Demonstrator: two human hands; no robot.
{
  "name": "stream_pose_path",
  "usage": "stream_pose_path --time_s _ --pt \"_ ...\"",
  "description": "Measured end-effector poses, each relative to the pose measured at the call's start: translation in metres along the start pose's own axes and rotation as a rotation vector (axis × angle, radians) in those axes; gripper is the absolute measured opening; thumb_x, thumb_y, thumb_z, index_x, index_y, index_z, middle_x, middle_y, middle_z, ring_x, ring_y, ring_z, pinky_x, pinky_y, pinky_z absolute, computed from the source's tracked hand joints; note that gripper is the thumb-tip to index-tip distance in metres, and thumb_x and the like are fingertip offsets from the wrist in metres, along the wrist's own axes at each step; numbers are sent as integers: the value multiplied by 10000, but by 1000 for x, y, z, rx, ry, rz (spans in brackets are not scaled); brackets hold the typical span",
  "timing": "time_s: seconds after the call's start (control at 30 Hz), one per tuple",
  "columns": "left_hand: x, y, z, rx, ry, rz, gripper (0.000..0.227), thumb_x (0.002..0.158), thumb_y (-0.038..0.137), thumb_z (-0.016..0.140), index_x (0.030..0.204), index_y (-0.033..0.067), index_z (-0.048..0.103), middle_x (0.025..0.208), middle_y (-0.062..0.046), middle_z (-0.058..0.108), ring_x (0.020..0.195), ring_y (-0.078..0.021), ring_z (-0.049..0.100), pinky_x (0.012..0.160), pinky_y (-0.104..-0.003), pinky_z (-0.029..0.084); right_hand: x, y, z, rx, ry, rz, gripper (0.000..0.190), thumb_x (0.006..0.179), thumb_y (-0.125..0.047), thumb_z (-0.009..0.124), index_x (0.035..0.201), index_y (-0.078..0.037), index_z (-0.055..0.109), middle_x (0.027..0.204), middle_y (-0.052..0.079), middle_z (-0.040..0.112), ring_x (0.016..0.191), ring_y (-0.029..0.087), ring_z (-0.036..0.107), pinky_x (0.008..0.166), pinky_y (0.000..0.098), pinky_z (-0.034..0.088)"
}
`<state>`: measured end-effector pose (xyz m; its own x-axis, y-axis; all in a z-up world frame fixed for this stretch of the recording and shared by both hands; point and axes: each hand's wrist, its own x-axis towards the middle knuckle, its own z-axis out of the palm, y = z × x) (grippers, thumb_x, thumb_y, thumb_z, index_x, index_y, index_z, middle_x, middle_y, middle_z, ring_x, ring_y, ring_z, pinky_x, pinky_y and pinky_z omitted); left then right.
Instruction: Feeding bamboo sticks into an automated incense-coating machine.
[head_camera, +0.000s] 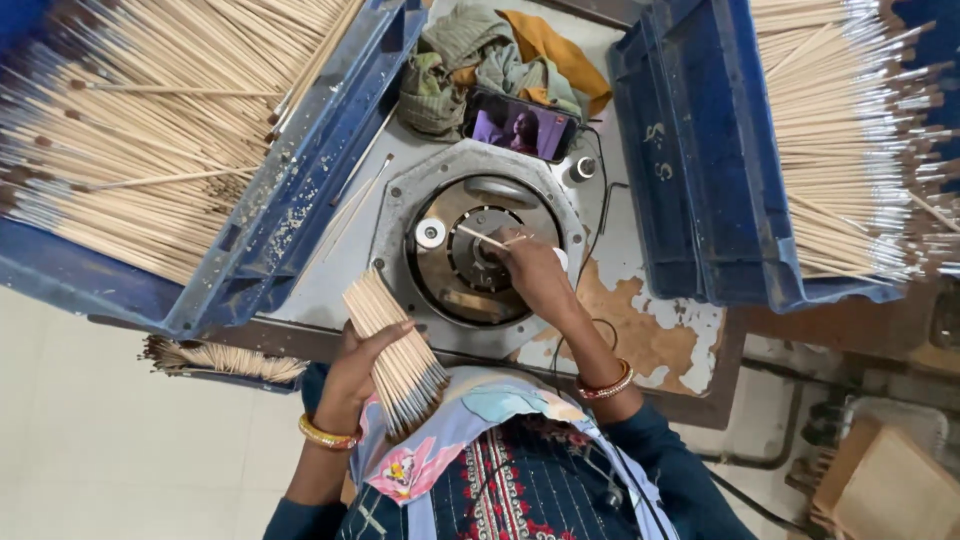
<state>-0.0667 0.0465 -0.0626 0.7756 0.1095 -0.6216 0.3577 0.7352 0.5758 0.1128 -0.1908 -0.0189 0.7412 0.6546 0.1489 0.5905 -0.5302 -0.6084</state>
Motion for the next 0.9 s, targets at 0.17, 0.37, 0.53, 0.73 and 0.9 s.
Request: stream_pose_path --time_s 0.17,0.37,0.53,0.73,0.9 --pt "-15 17 42 398 -144 270 406 798 42 808 1160 -33 642 983 -139 757 871 -249 759 754 -386 638 -3 -84 -32 429 -14 180 155 1033 -193 609 1077 -49 641 869 173 700 806 365 686 716 440 540" --pt "1 40 59 641 -279 488 357 789 58 837 1100 -46 695 944 -129 767 829 -213 735 735 -351 612 -30 -53 -61 110 -8 164 126 985 -166 643 1061 -76 689 838 142 719 758 334 731 670 432 565" --pt "1 19 27 218 -110 137 326 797 56 811 1073 -22 654 882 -124 737 768 -244 752 631 -386 633 10 -45 -42 -241 -92 392 213 960 -80 592 1154 -102 678 849 202 702 762 455 669 645 540 523" --pt "11 -16 -16 89 -13 32 354 777 24 802 1075 -46 624 900 -160 739 782 -291 779 647 -405 657 3 1 5 -219 43 67 234 927 -36 576 1160 -27 598 887 259 664 840 457 661 723 535 516" --pt "-7 16 31 376 -131 192 380 774 45 842 1096 -57 668 918 -138 766 818 -233 759 722 -369 628 0 -69 -34 610 -24 507 160 1057 -154 551 1084 -65 680 848 187 684 810 377 688 701 451 559"
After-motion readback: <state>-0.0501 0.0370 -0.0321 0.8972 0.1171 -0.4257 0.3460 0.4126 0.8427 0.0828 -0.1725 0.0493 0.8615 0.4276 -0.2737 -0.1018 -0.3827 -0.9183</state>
